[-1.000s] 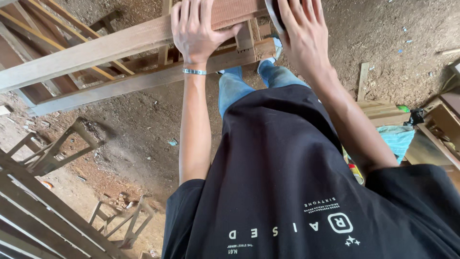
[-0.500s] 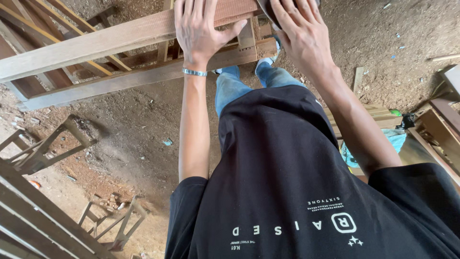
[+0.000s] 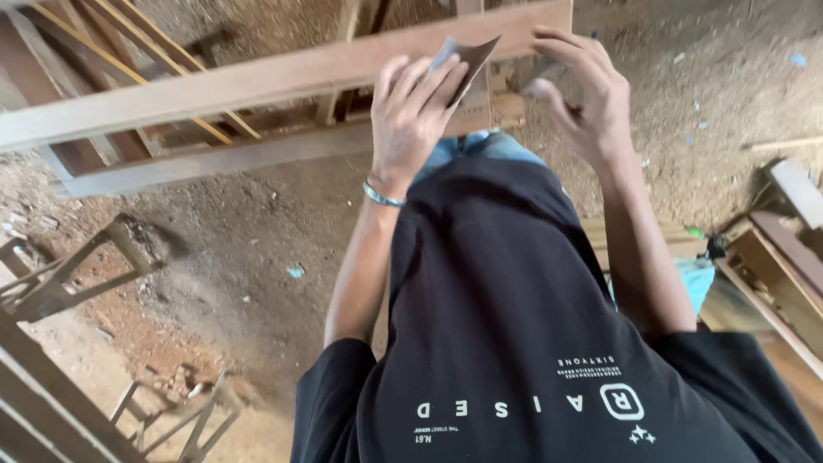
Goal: The person sands various pieces of wood by hand using a piece of sandpaper, moving the sandpaper back and forth across the surfaces and edges.
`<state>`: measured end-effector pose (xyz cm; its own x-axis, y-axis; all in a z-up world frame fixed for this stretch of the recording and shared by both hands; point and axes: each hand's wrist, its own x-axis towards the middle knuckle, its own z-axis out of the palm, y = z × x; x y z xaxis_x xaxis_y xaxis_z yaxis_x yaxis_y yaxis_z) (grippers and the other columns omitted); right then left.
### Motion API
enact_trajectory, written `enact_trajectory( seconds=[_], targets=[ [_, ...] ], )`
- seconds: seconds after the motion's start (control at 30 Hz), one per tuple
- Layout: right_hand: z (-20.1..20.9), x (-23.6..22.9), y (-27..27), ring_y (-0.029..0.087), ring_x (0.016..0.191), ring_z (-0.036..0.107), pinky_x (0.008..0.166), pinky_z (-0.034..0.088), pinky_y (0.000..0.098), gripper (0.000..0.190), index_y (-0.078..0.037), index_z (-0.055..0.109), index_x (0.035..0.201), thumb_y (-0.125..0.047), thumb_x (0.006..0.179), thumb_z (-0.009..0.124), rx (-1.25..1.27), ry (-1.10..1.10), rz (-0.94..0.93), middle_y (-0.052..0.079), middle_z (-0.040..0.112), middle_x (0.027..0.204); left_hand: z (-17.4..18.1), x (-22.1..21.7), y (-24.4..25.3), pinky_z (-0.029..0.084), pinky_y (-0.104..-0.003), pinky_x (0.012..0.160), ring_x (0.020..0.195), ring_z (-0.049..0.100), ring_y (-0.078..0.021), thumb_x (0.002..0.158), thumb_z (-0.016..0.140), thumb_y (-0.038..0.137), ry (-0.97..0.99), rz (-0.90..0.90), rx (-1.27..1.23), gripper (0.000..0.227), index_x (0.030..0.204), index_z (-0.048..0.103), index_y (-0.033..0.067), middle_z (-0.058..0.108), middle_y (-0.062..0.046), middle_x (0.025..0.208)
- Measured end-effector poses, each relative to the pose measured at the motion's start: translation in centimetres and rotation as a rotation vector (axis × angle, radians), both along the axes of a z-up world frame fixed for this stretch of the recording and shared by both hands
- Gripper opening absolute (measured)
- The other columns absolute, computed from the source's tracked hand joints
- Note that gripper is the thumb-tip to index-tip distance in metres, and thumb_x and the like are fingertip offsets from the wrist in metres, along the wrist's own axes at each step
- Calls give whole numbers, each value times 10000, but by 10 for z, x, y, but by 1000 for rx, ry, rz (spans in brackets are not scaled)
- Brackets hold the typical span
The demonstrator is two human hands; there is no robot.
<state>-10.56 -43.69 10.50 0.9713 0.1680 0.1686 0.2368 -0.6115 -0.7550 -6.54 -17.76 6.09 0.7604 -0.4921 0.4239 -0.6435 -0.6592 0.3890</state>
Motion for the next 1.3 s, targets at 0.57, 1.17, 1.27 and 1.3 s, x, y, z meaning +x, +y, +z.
enact_trajectory(
  seconds=[0.57,1.17,1.27,1.3],
  targets=[
    [-162,56,-47,245,1336,547,1096,469,454,658,-125,484,1468,-577,1070,220,647,678,-259,143,548,1466,-58,11,-105,189,-498,1302,1505,293,-339,1000,700,170,192,115,120,684,1519,326,-72,318,-255,1590],
    [-211,75,-32,178,1031,631,980,508,359,414,-36,635,1168,-411,1092,475,1344,722,-113,63,654,1103,-53,-26,-161,217,-408,1314,1547,264,-233,1059,530,33,198,290,275,556,1575,328,64,282,-86,1644],
    [-199,74,-41,141,951,617,896,509,328,376,-40,632,1111,-383,1124,479,1244,663,4,39,641,1033,-55,-33,-164,212,-373,1297,1545,258,-179,1037,568,23,107,289,286,599,1579,348,149,289,-28,1644],
    [-196,73,-44,140,990,624,902,518,333,391,-37,627,1136,-392,1109,465,1243,665,27,43,650,1076,-57,-30,-144,226,-381,1305,1537,275,-166,989,569,-34,86,296,363,639,1567,367,150,315,-13,1632]
  ],
)
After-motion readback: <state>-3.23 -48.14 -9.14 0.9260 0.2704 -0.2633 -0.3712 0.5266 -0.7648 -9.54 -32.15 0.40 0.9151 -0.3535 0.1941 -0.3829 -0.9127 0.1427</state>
